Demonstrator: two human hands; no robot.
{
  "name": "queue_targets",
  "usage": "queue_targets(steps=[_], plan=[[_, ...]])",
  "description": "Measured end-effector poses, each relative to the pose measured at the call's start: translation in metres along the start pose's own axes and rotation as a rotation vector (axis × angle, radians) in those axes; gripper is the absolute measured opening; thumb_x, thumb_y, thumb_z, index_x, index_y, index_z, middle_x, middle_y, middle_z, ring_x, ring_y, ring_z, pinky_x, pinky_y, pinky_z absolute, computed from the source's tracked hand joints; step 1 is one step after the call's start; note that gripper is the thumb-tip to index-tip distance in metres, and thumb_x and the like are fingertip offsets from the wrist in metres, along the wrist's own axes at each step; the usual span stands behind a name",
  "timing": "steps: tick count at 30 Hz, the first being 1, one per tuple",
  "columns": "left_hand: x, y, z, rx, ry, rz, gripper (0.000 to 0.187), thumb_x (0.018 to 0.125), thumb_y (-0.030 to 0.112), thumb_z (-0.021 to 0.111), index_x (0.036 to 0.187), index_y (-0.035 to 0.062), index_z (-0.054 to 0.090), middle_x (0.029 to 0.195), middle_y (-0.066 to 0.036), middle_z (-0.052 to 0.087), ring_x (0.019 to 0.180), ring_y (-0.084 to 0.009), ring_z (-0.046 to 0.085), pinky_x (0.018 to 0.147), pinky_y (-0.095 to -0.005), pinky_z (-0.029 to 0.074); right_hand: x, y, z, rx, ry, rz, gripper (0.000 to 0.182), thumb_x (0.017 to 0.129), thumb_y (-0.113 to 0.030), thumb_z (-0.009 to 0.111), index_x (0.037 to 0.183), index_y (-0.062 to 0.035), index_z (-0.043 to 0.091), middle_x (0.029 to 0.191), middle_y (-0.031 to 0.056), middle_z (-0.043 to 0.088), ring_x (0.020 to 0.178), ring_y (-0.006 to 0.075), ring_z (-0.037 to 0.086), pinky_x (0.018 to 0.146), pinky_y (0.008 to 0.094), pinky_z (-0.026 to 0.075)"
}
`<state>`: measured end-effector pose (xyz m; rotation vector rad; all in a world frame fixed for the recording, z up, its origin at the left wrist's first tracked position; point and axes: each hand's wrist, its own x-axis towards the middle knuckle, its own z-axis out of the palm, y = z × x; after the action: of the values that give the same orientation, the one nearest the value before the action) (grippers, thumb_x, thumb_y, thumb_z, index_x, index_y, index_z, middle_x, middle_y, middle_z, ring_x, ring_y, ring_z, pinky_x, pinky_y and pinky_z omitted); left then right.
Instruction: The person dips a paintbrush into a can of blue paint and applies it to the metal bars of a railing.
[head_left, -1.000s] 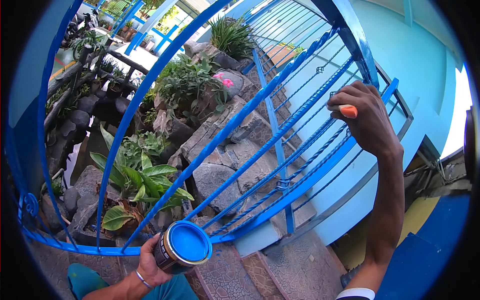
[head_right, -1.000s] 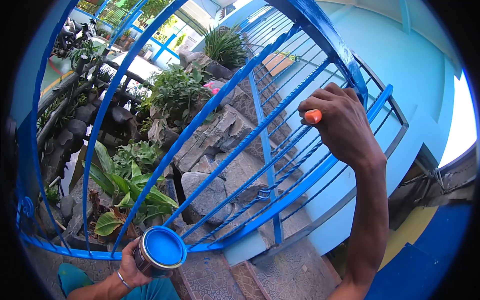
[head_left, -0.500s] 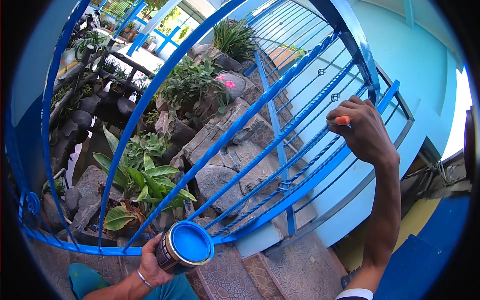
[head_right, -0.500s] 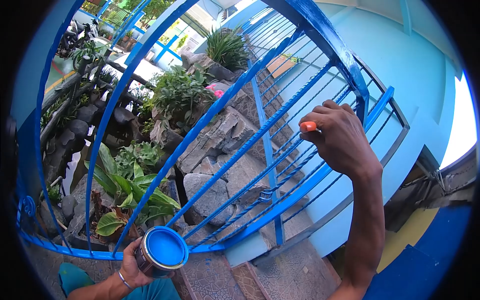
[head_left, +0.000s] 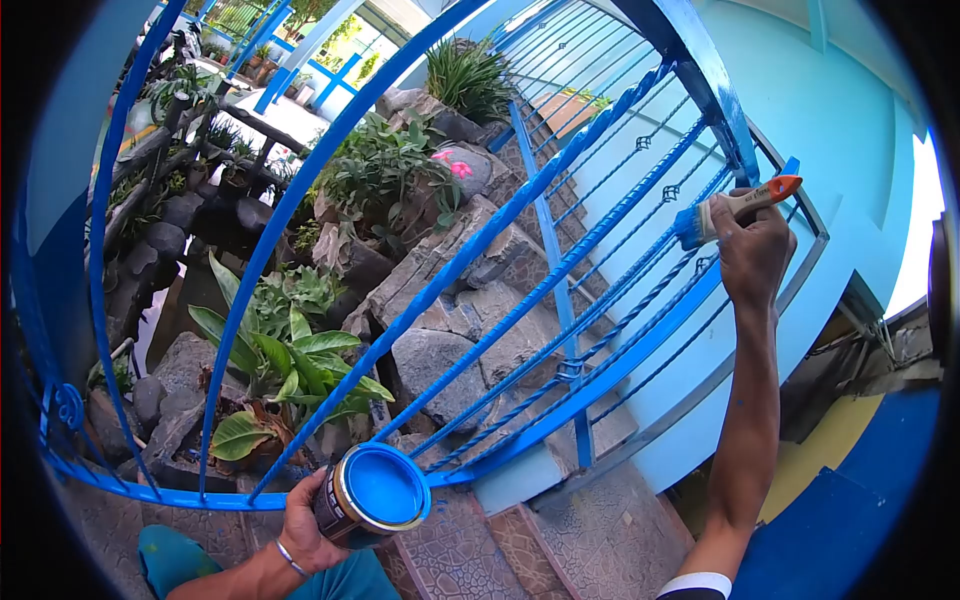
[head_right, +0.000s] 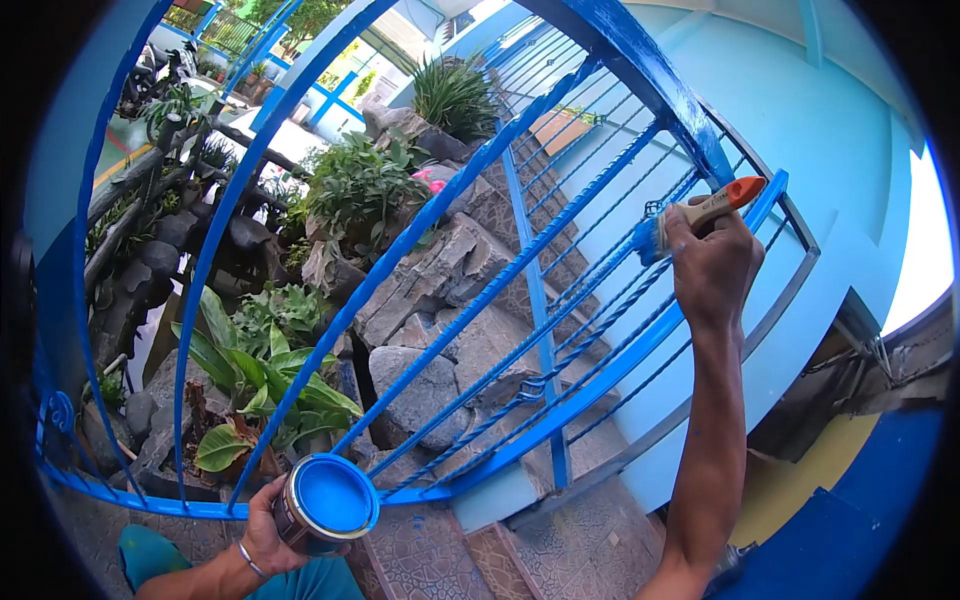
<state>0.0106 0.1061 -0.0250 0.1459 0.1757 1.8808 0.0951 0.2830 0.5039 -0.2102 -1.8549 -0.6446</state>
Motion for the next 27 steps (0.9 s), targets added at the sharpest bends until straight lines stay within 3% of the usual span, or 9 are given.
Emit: queue_targets(steps=[4,7,13,16,20,23,27], plan=[[-0.002,0.003,0.005,-0.003,-0.003,-0.004,0.077,0.096,0.069,0.050,0.156,0.0199,0.056,0.155,-0.019,0.060,0.135,-0.0487,0.062,0.101,-0.0741,0.050,-0.013,-0.012,0.005,0.079,0.037,-0.109,0.026,0.098,-0.019,0.082,0.107,0.0044,0.076,0.086,0.0143,0.079,0.073,0.0190,0.077,0.072,0.0354,0.063],[-0.002,0.003,0.008,-0.004,-0.005,-0.013,0.078,0.096,0.069,0.051,0.156,0.0194,0.056,0.155,-0.019,0.060,0.135,-0.0490,0.062,0.101,-0.0738,0.050,-0.009,-0.013,0.008,-0.055,-0.074,-0.047,0.026,0.097,-0.019,0.082,0.103,0.0057,0.075,0.083,0.0146,0.078,0.072,0.0207,0.077,0.071,0.0357,0.062],[0.000,0.003,0.004,-0.018,0.007,-0.018,0.078,0.095,0.069,0.052,0.155,0.0191,0.057,0.155,-0.019,0.060,0.135,-0.0480,0.061,0.103,-0.0718,0.048,-0.001,-0.011,0.007,0.007,0.134,-0.072,0.026,0.100,-0.020,0.080,0.103,0.0048,0.077,0.083,0.0134,0.078,0.072,0.0207,0.077,0.071,0.0360,0.062],[0.000,0.003,0.006,-0.018,0.008,-0.019,0.078,0.095,0.069,0.052,0.155,0.0189,0.057,0.154,-0.019,0.061,0.135,-0.0475,0.061,0.104,-0.0709,0.048,-0.004,-0.020,0.004,-0.074,-0.088,0.101,0.029,0.099,-0.024,0.082,0.107,0.0032,0.079,0.091,0.0135,0.079,0.081,0.0211,0.077,0.079,0.0355,0.062],[0.000,0.002,0.005,-0.017,0.005,-0.013,0.078,0.095,0.069,0.052,0.155,0.0190,0.057,0.154,-0.019,0.061,0.135,-0.0474,0.061,0.104,-0.0708,0.048,0.007,0.008,0.008,-0.100,0.097,0.004,0.028,0.099,-0.024,0.083,0.108,0.0025,0.079,0.091,0.0110,0.080,0.078,0.0165,0.076,0.075,0.0314,0.061],[0.003,-0.001,0.000,-0.019,-0.003,-0.004,0.078,0.095,0.069,0.052,0.155,0.0193,0.057,0.155,-0.019,0.060,0.136,-0.0474,0.060,0.104,-0.0711,0.048,-0.002,-0.008,0.008,0.098,0.212,0.006,0.029,0.098,-0.023,0.083,0.109,0.0039,0.077,0.092,0.0149,0.080,0.079,0.0205,0.078,0.076,0.0346,0.064],[0.000,0.000,0.006,-0.009,-0.001,-0.020,0.078,0.095,0.069,0.052,0.155,0.0191,0.056,0.156,-0.019,0.059,0.137,-0.0476,0.060,0.104,-0.0717,0.047,-0.013,-0.025,0.013,0.172,-0.128,0.156,0.030,0.096,-0.022,0.084,0.105,0.0058,0.078,0.089,0.0153,0.078,0.073,0.0185,0.076,0.073,0.0331,0.063]])
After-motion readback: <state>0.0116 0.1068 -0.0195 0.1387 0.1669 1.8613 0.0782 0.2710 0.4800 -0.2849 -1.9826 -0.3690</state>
